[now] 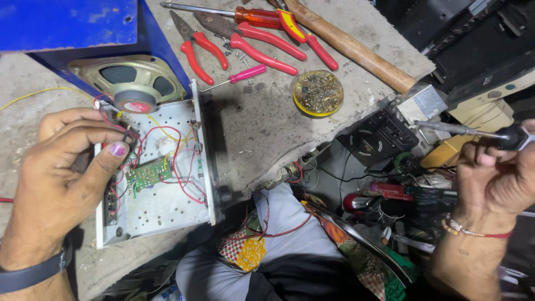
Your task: The person is soldering wires to a circuit board inside a small metal box containing a speaker. They use a soldering iron and solder to connect red and black wires to the board and speaker terminals.
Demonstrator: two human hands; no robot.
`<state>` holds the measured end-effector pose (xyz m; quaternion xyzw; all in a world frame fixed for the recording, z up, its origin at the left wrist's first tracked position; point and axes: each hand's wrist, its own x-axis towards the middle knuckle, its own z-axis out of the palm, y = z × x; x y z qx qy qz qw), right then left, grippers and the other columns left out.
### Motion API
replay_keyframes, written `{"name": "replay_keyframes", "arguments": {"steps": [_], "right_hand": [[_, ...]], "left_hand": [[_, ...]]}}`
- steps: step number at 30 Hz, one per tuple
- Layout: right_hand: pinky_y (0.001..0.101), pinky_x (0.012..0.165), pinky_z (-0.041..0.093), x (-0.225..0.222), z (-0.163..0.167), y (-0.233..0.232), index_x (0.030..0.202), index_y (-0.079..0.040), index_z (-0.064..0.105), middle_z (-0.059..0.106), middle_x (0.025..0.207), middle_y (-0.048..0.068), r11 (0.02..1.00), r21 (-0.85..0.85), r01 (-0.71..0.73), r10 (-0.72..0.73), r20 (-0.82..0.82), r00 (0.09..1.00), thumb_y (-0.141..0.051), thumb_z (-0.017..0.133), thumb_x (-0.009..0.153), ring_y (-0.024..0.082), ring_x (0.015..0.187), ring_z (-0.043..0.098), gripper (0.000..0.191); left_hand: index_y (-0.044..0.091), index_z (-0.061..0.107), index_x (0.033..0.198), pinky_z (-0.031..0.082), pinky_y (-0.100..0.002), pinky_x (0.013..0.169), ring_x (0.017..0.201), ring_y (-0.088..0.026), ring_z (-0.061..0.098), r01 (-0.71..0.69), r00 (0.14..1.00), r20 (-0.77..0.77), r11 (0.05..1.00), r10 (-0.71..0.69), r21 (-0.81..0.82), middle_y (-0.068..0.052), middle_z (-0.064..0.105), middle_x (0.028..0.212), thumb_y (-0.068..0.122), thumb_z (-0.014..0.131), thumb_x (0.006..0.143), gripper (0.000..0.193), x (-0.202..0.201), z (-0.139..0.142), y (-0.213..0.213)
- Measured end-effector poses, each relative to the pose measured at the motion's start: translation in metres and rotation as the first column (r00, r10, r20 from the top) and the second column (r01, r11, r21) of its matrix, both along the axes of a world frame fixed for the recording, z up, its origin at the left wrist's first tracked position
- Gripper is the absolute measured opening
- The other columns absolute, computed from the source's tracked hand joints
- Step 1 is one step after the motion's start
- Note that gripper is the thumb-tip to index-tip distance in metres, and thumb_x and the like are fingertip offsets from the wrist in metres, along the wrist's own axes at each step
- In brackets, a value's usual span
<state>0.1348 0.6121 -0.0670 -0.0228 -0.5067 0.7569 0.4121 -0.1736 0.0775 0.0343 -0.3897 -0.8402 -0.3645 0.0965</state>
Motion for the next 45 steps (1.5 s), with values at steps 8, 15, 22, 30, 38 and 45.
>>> {"name": "replay_keyframes", "arguments": {"steps": [8,15,22,30,38,45], "right_hand": [[0.0254,0.053,0.046,-0.100,0.087,-0.024,0.108,-0.003,0.049,0.058,0.079,0.010,0.839,0.544,0.018,-0.120,0.152,0.981,-0.033,0.057,0.126,0.016,0.060,0.058,0.036],[0.0238,0.049,0.046,-0.144,0.120,-0.056,0.115,0.001,0.047,0.056,0.076,0.010,0.731,0.682,-0.025,-0.258,0.310,0.915,-0.028,0.058,0.127,0.013,0.057,0.057,0.033],[0.0234,0.050,0.045,-0.157,0.126,-0.066,0.113,0.001,0.047,0.058,0.076,0.009,0.701,0.712,-0.048,-0.297,0.353,0.887,-0.027,0.059,0.124,0.012,0.057,0.057,0.033],[0.0248,0.049,0.045,-0.165,0.124,-0.062,0.114,0.001,0.048,0.055,0.076,0.009,0.765,0.643,-0.019,-0.243,0.316,0.917,-0.026,0.059,0.122,0.013,0.056,0.056,0.030],[0.0249,0.048,0.045,-0.167,0.123,-0.059,0.112,0.000,0.049,0.056,0.078,0.009,0.769,0.638,-0.038,-0.243,0.347,0.906,-0.027,0.062,0.124,0.013,0.056,0.056,0.032],[0.0236,0.049,0.045,-0.170,0.124,-0.062,0.112,-0.001,0.048,0.061,0.077,0.010,0.764,0.642,-0.065,-0.219,0.353,0.910,-0.028,0.061,0.123,0.012,0.056,0.057,0.032]], "left_hand": [[0.001,0.071,0.108,0.047,-0.032,0.108,0.124,-0.021,0.057,-0.077,0.994,0.081,0.995,0.072,0.061,-0.008,0.072,0.113,0.006,0.074,0.098,0.012,0.008,-0.001,0.002],[0.002,0.072,0.109,0.046,-0.033,0.110,0.124,-0.022,0.055,-0.068,0.996,0.057,0.998,0.068,0.013,-0.009,0.073,0.112,0.008,0.076,0.101,0.011,-0.004,-0.014,-0.004],[0.002,0.073,0.109,0.044,-0.034,0.108,0.123,-0.023,0.055,-0.058,0.997,0.048,0.998,0.057,0.026,-0.008,0.073,0.111,0.008,0.076,0.101,0.010,-0.006,-0.019,-0.007],[0.002,0.073,0.108,0.044,-0.033,0.106,0.121,-0.022,0.056,-0.072,0.996,0.048,0.997,0.071,0.023,-0.008,0.073,0.111,0.007,0.076,0.099,0.011,-0.002,-0.012,-0.004],[0.002,0.072,0.109,0.044,-0.032,0.106,0.123,-0.021,0.055,-0.067,0.996,0.064,0.997,0.064,0.046,-0.008,0.073,0.112,0.007,0.076,0.100,0.011,-0.003,-0.012,-0.002],[0.001,0.073,0.108,0.046,-0.033,0.109,0.122,-0.022,0.056,-0.075,0.996,0.056,0.997,0.074,0.027,-0.008,0.073,0.111,0.006,0.076,0.099,0.011,-0.002,-0.011,-0.002]]}}
